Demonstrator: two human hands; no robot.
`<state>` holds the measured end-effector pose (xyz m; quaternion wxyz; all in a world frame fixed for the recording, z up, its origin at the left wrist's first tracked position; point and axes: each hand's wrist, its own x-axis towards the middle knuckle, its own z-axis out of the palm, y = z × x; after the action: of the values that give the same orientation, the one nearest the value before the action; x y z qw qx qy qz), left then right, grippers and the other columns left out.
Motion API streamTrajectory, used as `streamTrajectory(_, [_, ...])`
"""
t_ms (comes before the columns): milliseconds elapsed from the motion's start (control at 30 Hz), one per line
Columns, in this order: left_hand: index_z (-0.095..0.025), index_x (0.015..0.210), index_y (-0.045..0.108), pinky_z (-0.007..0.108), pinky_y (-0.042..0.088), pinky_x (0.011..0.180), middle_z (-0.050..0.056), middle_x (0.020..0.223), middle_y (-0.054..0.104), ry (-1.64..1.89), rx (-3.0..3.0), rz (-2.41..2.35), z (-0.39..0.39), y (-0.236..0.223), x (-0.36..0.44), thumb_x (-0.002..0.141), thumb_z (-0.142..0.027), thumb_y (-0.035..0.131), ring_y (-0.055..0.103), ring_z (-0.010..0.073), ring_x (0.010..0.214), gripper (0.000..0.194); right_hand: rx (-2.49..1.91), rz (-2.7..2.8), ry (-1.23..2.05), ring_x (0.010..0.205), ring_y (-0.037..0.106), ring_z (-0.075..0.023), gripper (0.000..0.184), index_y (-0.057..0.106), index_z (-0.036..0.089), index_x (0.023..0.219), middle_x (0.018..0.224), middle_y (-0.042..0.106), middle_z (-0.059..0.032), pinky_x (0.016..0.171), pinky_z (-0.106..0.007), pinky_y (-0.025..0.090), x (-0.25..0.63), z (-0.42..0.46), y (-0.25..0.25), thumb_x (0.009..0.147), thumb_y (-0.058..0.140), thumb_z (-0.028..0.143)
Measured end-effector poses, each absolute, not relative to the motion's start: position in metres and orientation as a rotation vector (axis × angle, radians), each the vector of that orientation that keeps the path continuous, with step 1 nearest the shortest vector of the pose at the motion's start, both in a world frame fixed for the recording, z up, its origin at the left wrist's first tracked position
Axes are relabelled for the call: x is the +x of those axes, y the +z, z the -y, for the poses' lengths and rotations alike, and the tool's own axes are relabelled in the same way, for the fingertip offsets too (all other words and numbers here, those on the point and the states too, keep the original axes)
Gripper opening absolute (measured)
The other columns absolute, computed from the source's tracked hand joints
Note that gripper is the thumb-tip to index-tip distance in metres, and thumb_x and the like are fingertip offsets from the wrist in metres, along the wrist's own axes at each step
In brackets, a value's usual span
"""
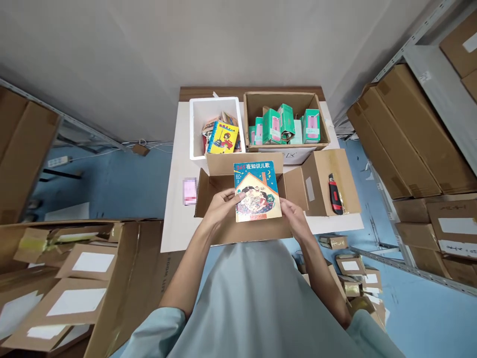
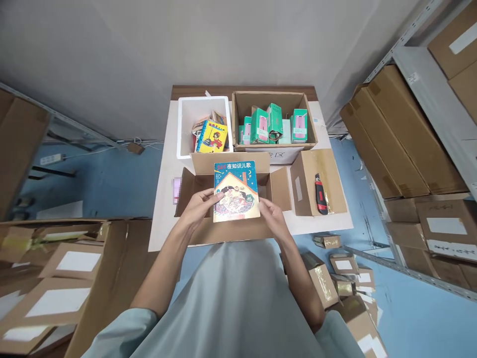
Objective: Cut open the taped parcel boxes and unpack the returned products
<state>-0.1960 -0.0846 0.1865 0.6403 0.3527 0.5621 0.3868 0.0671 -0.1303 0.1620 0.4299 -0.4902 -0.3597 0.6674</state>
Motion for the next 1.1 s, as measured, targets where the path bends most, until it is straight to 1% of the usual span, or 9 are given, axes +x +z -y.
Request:
streamTrajectory(100, [-0.019,0.1,0.089,0.04,0.064,0.096,0.013,0.11,0.089,0.924,0.773,-1.267,0.091,0.19,-0.194,0.057,-0.064,0.11,0.082,0.0305,0.102,0.066,-1.248,0.987,1.604,0.132,0.08,-0.0375,0.068,0.088,0.026,0.133,0.134,0.088,-0.0098,0.125,-0.058,0.06,0.068,0.128,0.161,0.084,0.096,0.072])
streamTrajectory(333, [-0.019,0.097,0.088,0.044,0.067,0.098,0.014,0.11,0.089,1.002,0.79,-1.248,0.093,0.192,-0.197,0.054,-0.063,0.112,0.083,0.0339,0.105,0.066,-1.235,1.025,1.607,0.132,0.08,-0.0368,0.065,0.088,0.027,0.131,0.134,0.087,-0.0095,0.123,-0.057,0.062,0.065,0.125,0.165,0.084,0.097,0.07])
streamTrajectory(433, [-0.018,0.097,0.087,0.044,0.067,0.098,0.014,0.11,0.089,1.039,0.765,-1.245,0.092,0.19,-0.2,0.051,-0.061,0.113,0.083,0.0342,0.106,0.067,-1.237,1.033,1.608,0.131,0.08,-0.037,0.065,0.088,0.027,0.131,0.135,0.087,-0.0099,0.123,-0.058,0.061,0.063,0.121,0.166,0.084,0.096,0.071])
streamTrajectory(533, [-0.018,0.098,0.087,0.044,0.068,0.097,0.014,0.107,0.089,1.059,0.714,-1.246,0.092,0.189,-0.2,0.049,-0.058,0.114,0.084,0.0346,0.105,0.069,-1.281,1.085,1.579,0.131,0.08,-0.0375,0.074,0.084,0.024,0.139,0.138,0.085,-0.0125,0.123,-0.058,0.061,0.06,0.118,0.16,0.086,0.092,0.075])
streamTrajectory(633, [-0.018,0.1,0.085,0.045,0.069,0.094,0.012,0.104,0.089,1.097,0.705,-1.286,0.093,0.187,-0.196,0.052,-0.058,0.112,0.085,0.0336,0.1,0.068,-1.488,1.242,1.303,0.142,0.075,-0.039,0.083,0.074,0.022,0.155,0.154,0.077,-0.017,0.126,-0.062,0.059,0.052,0.117,0.154,0.095,0.079,0.079])
streamTrajectory(733, [-0.019,0.1,0.081,0.045,0.07,0.091,0.011,0.103,0.088,1.157,0.742,-1.382,0.093,0.184,-0.186,0.058,-0.062,0.108,0.085,0.0331,0.098,0.065,-1.612,1.507,0.914,0.159,0.061,-0.0362,0.07,0.068,0.025,0.164,0.17,0.065,-0.0151,0.137,-0.061,0.047,0.038,0.119,0.155,0.109,0.062,0.068])
streamTrajectory(800, [-0.02,0.103,0.078,0.044,0.07,0.089,0.011,0.105,0.088,1.177,0.763,-1.43,0.092,0.181,-0.178,0.063,-0.064,0.104,0.085,0.0333,0.099,0.065,-1.578,1.699,0.855,0.163,0.057,-0.0339,0.065,0.064,0.027,0.168,0.173,0.062,-0.0123,0.14,-0.058,0.044,0.024,0.122,0.159,0.111,0.062,0.06])
streamTrajectory(967, [-0.02,0.111,0.07,0.041,0.071,0.086,0.013,0.113,0.088,1.196,0.782,-1.459,0.09,0.175,-0.162,0.072,-0.057,0.099,0.086,0.0323,0.104,0.061,-1.69,1.973,0.808,0.169,0.05,-0.0403,0.088,0.046,0.024,0.181,0.186,0.044,-0.0135,0.135,-0.057,0.052,-0.014,0.128,0.16,0.102,0.076,0.05])
streamTrajectory(1100, [-0.021,0.111,0.069,0.038,0.072,0.085,0.013,0.116,0.086,1.26,0.872,-1.482,0.095,0.18,-0.15,0.077,-0.056,0.1,0.086,0.029,0.103,0.058,-1.76,1.932,0.704,0.164,0.057,-0.0394,0.086,0.046,0.016,0.178,0.183,0.048,-0.0182,0.127,-0.052,0.058,-0.029,0.13,0.16,0.098,0.072,0.031])
